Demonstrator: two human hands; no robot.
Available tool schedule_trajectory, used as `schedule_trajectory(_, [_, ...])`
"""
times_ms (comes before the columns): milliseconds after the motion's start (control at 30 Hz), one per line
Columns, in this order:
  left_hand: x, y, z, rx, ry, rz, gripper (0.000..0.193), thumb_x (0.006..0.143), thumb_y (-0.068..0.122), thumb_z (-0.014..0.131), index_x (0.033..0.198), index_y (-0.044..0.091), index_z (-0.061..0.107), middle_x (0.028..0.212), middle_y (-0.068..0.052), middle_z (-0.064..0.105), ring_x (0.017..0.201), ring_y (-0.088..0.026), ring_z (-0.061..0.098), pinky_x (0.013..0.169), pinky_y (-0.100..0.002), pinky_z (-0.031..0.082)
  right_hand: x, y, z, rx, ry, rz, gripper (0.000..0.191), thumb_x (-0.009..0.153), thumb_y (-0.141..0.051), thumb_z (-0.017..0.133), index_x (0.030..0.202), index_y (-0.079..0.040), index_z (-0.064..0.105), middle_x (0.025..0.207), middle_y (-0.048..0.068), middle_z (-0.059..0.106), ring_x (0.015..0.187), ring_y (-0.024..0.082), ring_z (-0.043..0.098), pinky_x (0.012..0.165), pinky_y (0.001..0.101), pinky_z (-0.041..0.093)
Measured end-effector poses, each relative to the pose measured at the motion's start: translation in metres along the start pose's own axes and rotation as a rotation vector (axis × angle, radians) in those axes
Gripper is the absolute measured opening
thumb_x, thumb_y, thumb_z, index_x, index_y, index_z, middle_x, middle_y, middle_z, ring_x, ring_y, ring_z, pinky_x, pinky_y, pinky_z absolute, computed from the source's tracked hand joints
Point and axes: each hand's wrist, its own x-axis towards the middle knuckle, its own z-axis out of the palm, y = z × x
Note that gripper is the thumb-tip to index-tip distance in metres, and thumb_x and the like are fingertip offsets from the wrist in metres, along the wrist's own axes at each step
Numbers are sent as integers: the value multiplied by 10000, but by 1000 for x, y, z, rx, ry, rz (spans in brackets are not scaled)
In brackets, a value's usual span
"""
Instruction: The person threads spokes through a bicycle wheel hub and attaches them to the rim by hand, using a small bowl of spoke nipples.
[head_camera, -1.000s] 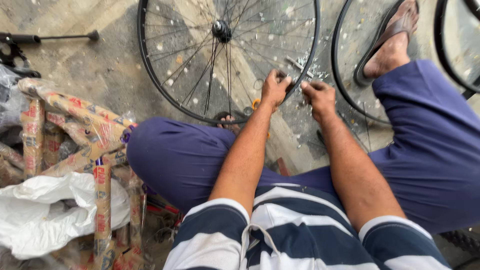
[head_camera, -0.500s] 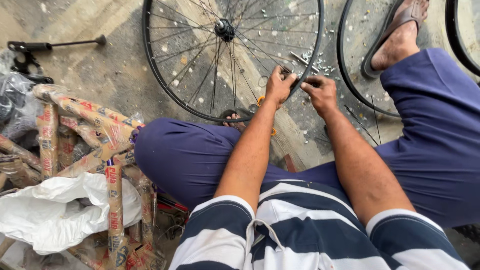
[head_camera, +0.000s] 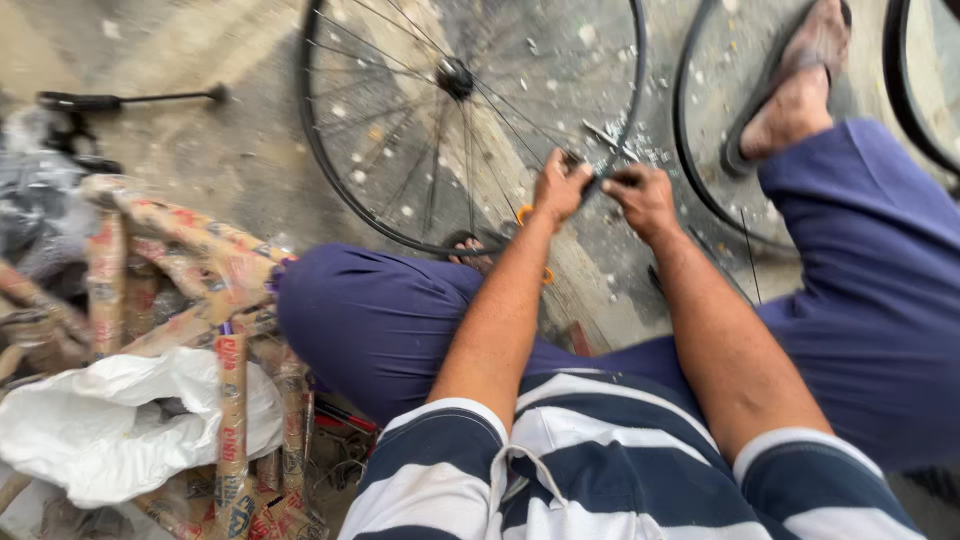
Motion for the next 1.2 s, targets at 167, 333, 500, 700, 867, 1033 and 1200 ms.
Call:
schedule_trajectory(167, [-21,43,-15,216,84,154,562,777,246,819,1245,10,618,1084,-167,732,986,-284,691,842,-410,558,8,-13,6,-168,-45,-245,368,871,-282,740,1173,-71,759,1002,141,775,849,224,715,758,397,543])
schedule_trajectory(333, [-43,83,-16,-124,-6,90,477,846,127,827,1235,-26,597,1032,-131,691,877,-216,680,689,-357,578,12,-25,8,190,-150,-132,366,804,-200,844,1085,27,791,1009,164,792,888,202,704,797,352,553])
schedule_trajectory(500, [-58,85,-13,-224,-20,-5,454,842,74,816,1189,-8,534,974,-124,681,760,-190,698,590,-325,587,2,-20,10,-25,-4,-145,316,838,-202,845,1095,-22,802,977,123,817,876,195,732,788,358,563])
schedule_trajectory(700, [-65,86,-15,-194,-40,35,428,857,60,808,1177,-31,539,963,-130,681,765,-194,700,592,-325,590,-10,-30,8,-52,-60,-106,346,812,-213,878,1104,-40,815,975,138,823,875,240,746,785,373,575])
schedule_trajectory(867, [-59,79,-10,-79,34,31,441,857,44,805,1208,-42,552,976,-114,679,796,-192,703,613,-310,602,-14,-29,9,20,-60,-129,345,827,-201,848,1133,-50,798,1022,124,821,900,213,763,815,362,587])
schedule_trajectory(1033, [-55,71,-5,-101,41,-31,471,863,43,789,1237,-50,518,996,-147,671,787,-200,692,583,-316,593,-15,-25,7,-68,-63,-91,320,857,-218,840,1139,-71,803,1049,107,816,934,219,761,854,363,582])
schedule_trajectory(1200, [-50,70,-5,-53,68,-4,455,881,45,793,1239,-18,519,1032,-133,669,803,-172,688,608,-308,594,-10,-26,9,-52,-52,-130,318,838,-209,856,1124,-81,804,1041,97,815,950,218,763,858,370,586])
